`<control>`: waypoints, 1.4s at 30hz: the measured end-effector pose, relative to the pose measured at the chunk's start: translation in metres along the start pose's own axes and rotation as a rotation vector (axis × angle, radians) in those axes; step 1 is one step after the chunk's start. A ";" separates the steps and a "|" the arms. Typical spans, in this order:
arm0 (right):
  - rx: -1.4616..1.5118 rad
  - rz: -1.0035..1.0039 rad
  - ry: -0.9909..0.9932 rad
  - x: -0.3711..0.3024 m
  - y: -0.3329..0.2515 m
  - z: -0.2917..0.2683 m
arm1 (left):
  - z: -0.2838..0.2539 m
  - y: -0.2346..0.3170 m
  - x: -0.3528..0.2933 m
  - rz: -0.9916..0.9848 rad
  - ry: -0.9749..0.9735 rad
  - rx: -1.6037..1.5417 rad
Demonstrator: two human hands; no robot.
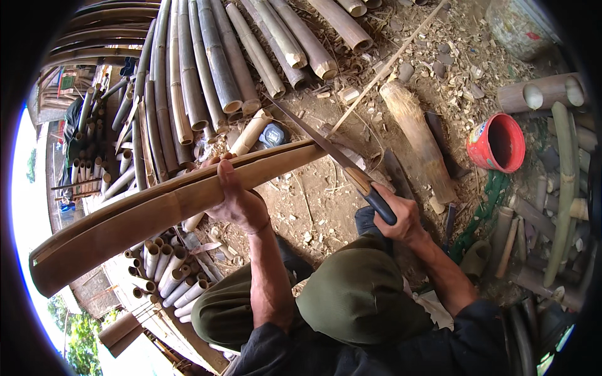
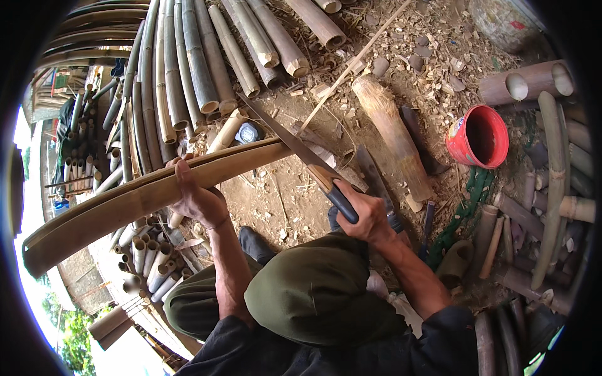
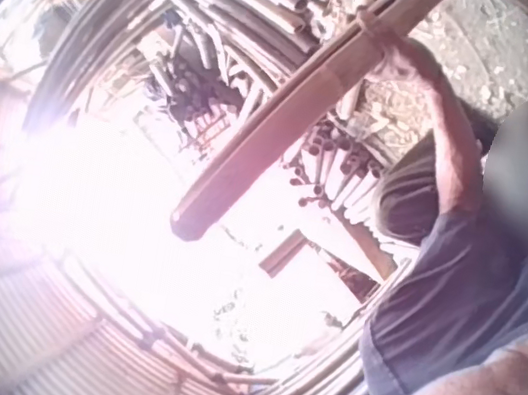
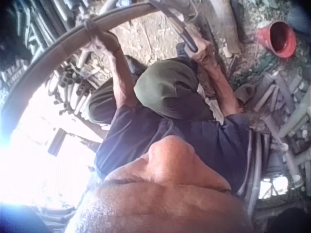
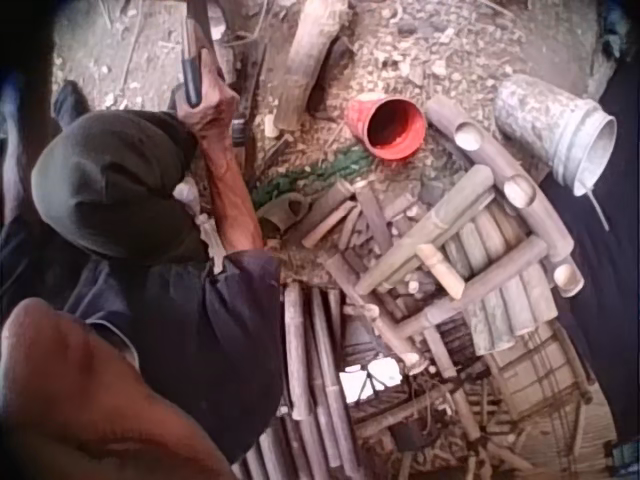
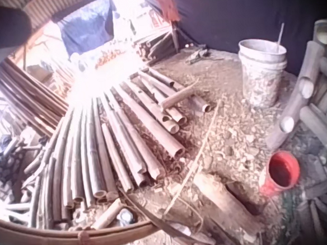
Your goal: The person sits on the ground and uses a hand saw to cut a bamboo pole in half lengthwise. They then use a wooden mallet and a metal chisel to split the bamboo halves into thinner strips. Finally, they use a knife to shave and smooth the edges of the bamboo strips.
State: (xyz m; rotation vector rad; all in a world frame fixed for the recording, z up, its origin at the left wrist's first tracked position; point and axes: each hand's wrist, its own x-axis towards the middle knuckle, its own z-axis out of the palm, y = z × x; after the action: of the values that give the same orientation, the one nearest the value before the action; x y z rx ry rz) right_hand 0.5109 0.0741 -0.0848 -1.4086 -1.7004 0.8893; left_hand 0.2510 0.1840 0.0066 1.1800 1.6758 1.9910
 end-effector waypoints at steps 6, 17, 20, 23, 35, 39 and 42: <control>-0.033 -0.018 -0.083 -0.113 -0.001 -0.075 | 0.000 -0.003 0.003 0.069 0.040 -0.016; 0.008 -0.041 0.041 -0.012 0.018 0.016 | -0.002 -0.021 0.002 0.042 -0.001 0.008; -0.029 -0.094 -0.010 -0.095 0.021 -0.039 | -0.004 -0.009 0.003 0.035 -0.010 -0.010; -0.054 -0.099 -0.052 -0.134 0.020 -0.072 | 0.002 0.001 0.005 0.048 0.015 -0.032; 0.069 -0.048 0.171 -0.055 0.005 -0.012 | -0.008 0.007 -0.007 0.054 0.010 0.069; -0.140 -0.172 0.341 -0.108 -0.007 -0.056 | -0.030 0.036 0.009 -0.072 -0.028 -0.079; -0.400 -0.134 0.344 -0.130 0.007 -0.072 | -0.050 0.076 0.029 -0.064 0.030 -0.188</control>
State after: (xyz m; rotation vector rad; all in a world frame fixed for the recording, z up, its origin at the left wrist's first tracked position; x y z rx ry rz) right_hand 0.5925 -0.0496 -0.0705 -1.5729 -1.7340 0.2172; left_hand 0.2173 0.1476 0.0879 1.0240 1.4823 2.0830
